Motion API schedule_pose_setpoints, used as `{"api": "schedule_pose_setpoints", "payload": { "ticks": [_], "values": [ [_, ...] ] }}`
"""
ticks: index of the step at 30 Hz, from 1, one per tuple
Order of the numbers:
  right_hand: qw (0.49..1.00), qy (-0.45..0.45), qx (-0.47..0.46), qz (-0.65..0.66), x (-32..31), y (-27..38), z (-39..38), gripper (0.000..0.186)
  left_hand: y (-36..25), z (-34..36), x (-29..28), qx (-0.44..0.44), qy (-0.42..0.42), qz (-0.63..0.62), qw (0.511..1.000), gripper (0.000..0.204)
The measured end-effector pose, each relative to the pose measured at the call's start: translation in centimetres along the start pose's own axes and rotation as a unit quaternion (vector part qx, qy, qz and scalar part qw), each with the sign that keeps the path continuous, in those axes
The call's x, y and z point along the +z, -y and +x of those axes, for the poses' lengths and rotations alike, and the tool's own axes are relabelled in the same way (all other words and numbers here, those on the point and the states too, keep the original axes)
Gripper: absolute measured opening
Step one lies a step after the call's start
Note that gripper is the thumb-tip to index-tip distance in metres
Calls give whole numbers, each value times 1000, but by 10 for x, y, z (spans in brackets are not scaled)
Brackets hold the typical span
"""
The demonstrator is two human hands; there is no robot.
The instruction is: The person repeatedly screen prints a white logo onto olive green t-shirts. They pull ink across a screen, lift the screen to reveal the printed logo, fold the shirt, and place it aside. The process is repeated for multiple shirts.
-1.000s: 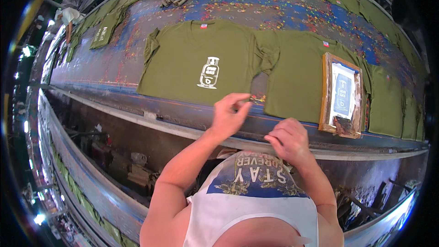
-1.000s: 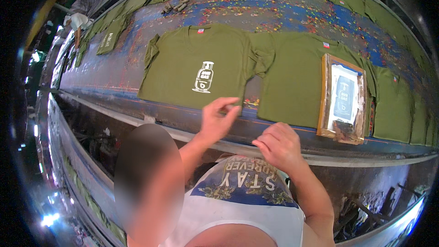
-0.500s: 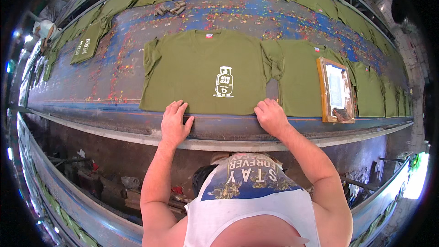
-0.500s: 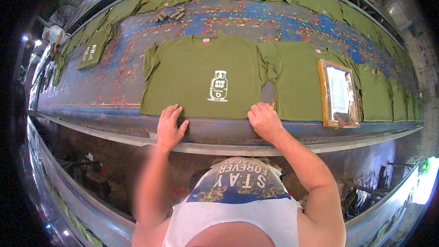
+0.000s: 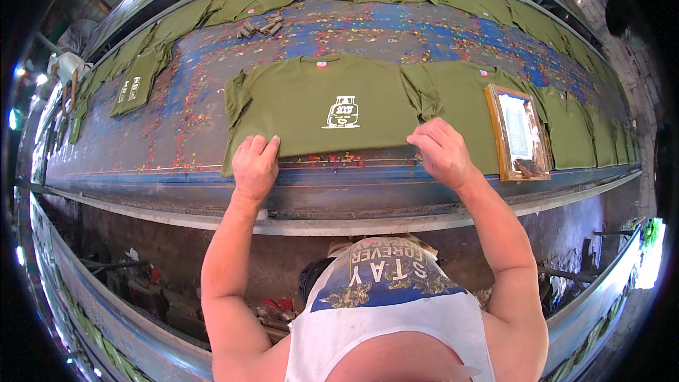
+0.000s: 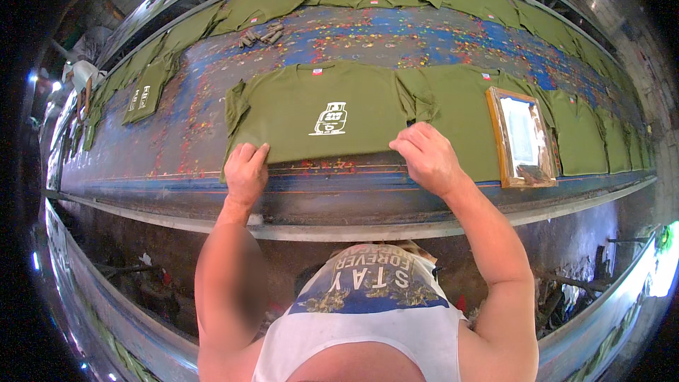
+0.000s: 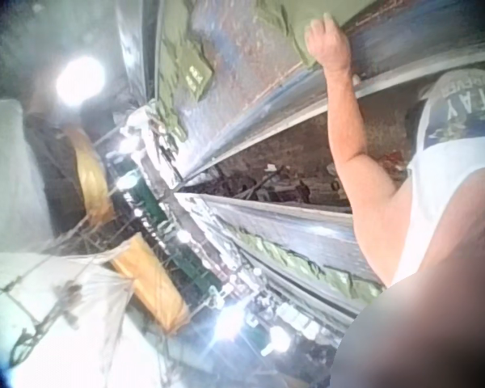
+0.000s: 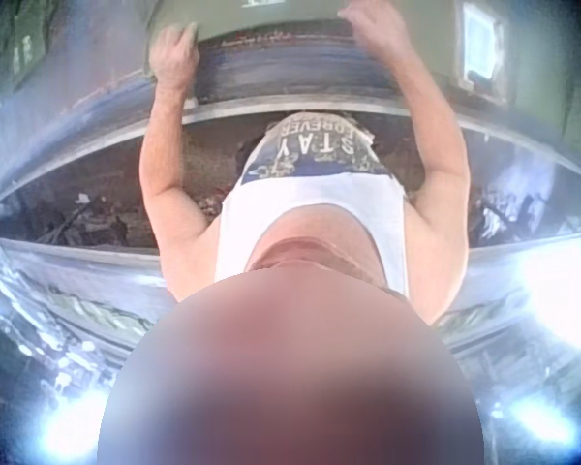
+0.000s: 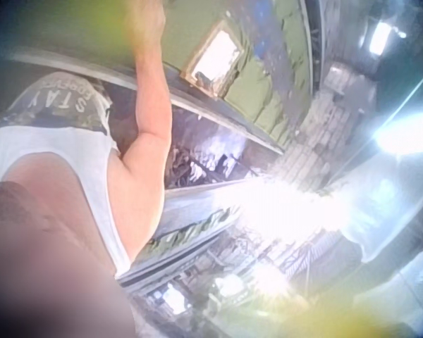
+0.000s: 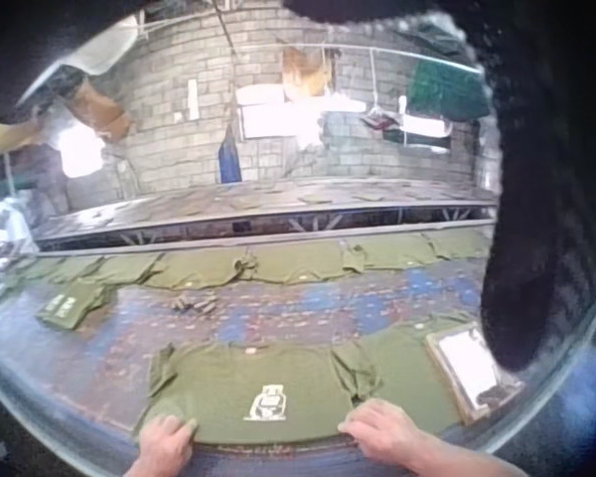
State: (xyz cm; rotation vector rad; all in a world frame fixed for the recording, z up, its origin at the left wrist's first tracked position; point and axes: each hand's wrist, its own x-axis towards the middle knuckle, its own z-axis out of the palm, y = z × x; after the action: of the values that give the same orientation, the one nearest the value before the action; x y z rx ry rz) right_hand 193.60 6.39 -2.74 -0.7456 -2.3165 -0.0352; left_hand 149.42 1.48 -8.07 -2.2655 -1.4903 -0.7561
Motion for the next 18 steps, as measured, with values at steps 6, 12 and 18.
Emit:
{"api": "schedule_pose_setpoints", "payload": {
  "ticks": [6,12,18],
  "values": [
    [998,66,-7,24,4,25,-65,26,-15,-34,-29,94,64,-24,993,29],
    [986,145,51,58,33,35,-120,26,-21,-67,-9,61,141,-38,987,27],
    [988,112,67,77,35,26,-117,27,25,-72,-23,-49,111,116,986,24]
  ]
}}
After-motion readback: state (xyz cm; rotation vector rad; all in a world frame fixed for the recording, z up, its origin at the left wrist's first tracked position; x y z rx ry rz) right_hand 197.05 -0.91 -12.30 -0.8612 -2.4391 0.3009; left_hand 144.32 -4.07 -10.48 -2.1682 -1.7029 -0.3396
